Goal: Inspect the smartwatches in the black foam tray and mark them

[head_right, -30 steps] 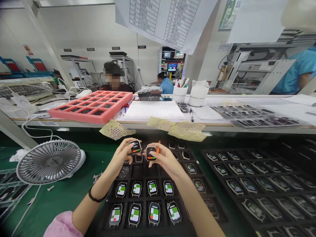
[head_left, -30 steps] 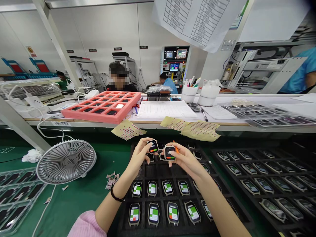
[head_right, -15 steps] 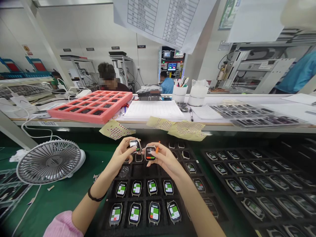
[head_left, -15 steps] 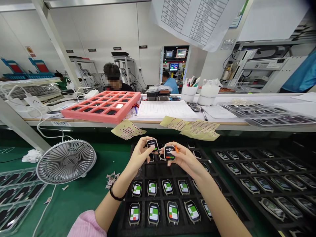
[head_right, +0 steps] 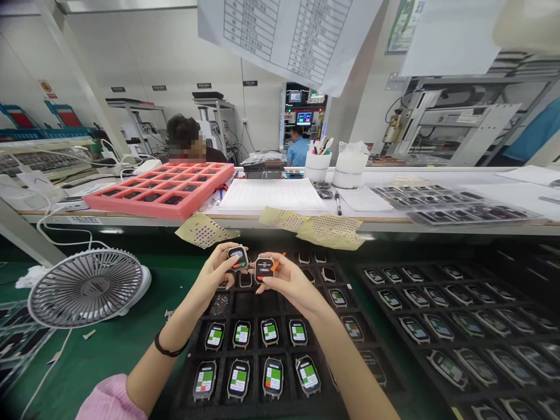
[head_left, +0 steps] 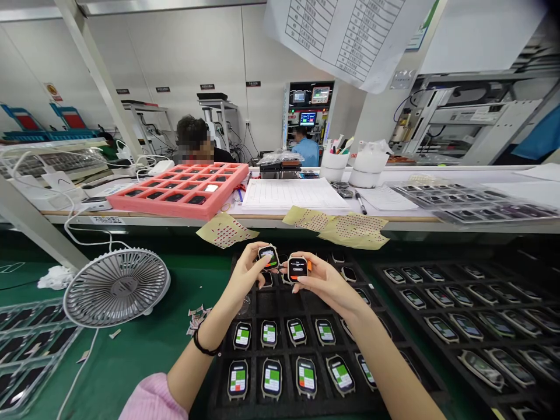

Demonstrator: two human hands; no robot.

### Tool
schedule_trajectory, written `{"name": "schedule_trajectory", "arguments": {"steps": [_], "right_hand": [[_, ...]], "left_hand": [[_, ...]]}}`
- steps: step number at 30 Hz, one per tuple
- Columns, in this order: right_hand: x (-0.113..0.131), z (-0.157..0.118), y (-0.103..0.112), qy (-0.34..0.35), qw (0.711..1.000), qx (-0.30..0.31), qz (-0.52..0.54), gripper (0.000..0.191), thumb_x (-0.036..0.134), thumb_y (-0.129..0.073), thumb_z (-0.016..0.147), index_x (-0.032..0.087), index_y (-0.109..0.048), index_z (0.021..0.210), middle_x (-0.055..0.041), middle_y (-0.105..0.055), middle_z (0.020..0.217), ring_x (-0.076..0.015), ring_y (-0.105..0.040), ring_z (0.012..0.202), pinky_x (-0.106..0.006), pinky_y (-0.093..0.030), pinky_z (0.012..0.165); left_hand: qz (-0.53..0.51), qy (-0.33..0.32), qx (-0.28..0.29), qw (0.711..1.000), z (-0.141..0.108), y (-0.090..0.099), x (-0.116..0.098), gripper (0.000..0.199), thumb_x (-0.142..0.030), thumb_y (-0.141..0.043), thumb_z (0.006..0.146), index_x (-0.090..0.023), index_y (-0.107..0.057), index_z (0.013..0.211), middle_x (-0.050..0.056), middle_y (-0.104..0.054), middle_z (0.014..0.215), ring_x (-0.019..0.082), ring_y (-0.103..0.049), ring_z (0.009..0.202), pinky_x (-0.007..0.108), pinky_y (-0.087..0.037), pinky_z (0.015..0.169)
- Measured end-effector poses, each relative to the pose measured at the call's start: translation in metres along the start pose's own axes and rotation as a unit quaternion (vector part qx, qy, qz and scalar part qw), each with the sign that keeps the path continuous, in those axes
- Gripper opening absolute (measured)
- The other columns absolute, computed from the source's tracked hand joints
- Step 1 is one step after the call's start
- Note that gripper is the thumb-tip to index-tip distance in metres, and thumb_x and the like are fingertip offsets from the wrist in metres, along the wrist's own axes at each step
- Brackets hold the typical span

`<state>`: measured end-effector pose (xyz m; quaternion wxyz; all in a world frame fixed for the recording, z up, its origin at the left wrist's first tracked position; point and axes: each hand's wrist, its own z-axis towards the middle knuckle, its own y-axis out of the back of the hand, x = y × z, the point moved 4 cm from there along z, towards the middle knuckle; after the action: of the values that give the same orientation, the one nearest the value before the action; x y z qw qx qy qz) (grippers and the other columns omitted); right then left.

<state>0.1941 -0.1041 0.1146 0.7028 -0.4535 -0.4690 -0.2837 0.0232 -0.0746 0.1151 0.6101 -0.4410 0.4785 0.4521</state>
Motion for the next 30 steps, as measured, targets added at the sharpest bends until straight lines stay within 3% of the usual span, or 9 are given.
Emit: {"name": "schedule_trajectory", "arguments": {"steps": [16,24,30], "right_hand": [[0.0001,0.0013,0.0028,-0.004,1.0,-0.017,-0.022,0.026,0.026,-0.07,0.079,0.022,-0.061,0.103,-0.0085,-0.067,0.1,-0.0239,-0.062,0.1,-0.026,-0.053,0.056],[-0.001,0.0007,0.0034,0.017,0.999,-0.028,-0.009,0.04,0.017,-0.075,0.071,0.022,-0.06,0.108,-0.008,-0.065,0.108,-0.0227,-0.061,0.103,-0.03,-0.058,0.067],[-0.0035,0.0022,0.0057,0.0,0.999,-0.042,-0.015,0.028,0.026,-0.071,0.078,0.021,-0.062,0.104,-0.0087,-0.068,0.102,-0.0254,-0.064,0.1,-0.031,-0.057,0.062]], "left_hand": [[-0.004,-0.009,0.025,1.0,-0.0025,-0.0027,-0.0004,0.04,-0.043,-0.066,0.077,-0.021,-0.052,0.107,0.009,-0.056,0.114,0.012,-0.064,0.066,0.013,-0.037,0.034],[0.007,-0.033,0.039,0.999,-0.0013,-0.0033,0.0028,0.044,-0.032,-0.073,0.073,-0.022,-0.05,0.109,0.008,-0.055,0.113,0.014,-0.064,0.071,0.013,-0.038,0.036],[-0.007,-0.037,0.007,0.999,-0.0011,-0.0016,0.0029,0.039,-0.04,-0.07,0.076,-0.02,-0.053,0.105,0.005,-0.056,0.1,0.012,-0.063,0.062,0.014,-0.036,0.035]]}}
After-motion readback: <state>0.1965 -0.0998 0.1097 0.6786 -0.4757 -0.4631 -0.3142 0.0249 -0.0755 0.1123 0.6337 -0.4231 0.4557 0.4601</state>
